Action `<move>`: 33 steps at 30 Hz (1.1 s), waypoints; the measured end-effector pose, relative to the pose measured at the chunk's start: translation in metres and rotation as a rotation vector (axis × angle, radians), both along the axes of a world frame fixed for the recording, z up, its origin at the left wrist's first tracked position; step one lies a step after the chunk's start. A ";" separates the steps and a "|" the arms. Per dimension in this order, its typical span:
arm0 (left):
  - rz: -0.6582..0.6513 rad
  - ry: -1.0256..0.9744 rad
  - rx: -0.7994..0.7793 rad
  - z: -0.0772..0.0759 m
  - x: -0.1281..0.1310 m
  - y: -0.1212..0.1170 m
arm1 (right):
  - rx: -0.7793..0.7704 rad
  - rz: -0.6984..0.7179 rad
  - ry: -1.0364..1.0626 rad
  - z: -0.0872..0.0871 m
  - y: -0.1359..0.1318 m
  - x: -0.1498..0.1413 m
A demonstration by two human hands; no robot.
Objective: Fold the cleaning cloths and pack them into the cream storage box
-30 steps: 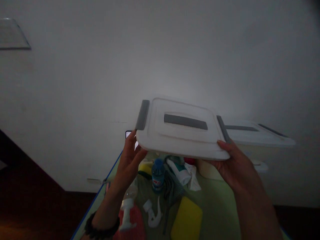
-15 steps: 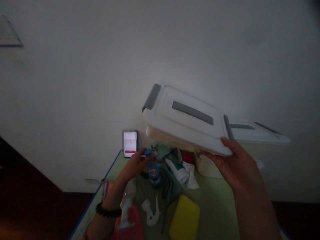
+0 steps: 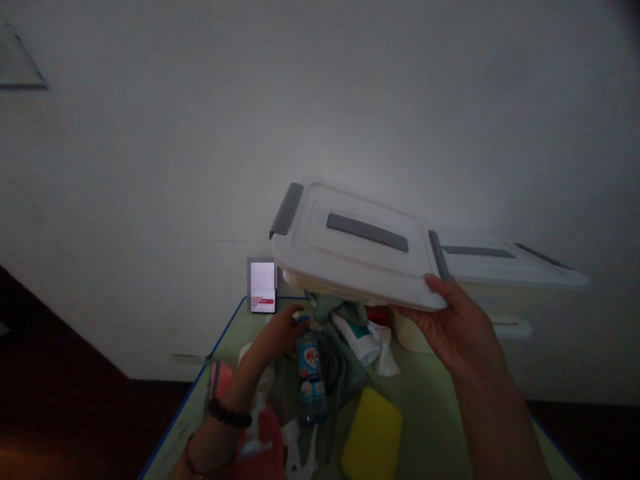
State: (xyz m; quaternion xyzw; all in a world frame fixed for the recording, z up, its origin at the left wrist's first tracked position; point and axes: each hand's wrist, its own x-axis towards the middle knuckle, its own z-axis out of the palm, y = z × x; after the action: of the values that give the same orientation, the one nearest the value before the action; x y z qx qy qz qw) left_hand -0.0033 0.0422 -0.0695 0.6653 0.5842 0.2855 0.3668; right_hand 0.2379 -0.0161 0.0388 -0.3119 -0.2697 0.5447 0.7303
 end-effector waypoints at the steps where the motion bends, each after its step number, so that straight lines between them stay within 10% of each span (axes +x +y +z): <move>1: -0.002 0.010 0.007 -0.001 0.002 0.000 | -0.008 0.002 -0.007 -0.001 0.001 0.000; 11: -0.032 -0.222 -0.005 0.012 -0.012 -0.002 | -0.007 0.053 -0.077 -0.009 0.008 -0.006; 24: 0.357 -0.549 0.339 0.071 -0.029 -0.027 | -0.144 0.203 -0.265 -0.012 0.007 0.004; 33: 0.160 -0.739 0.131 0.082 -0.032 -0.043 | -0.194 0.149 -0.819 -0.010 -0.012 0.023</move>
State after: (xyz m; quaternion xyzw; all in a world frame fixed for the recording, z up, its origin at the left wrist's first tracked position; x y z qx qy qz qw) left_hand -0.0354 -0.0009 0.0122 0.4919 0.4434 0.5704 0.4859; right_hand 0.2606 -0.0278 0.0288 -0.5494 -0.5069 0.4499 0.4887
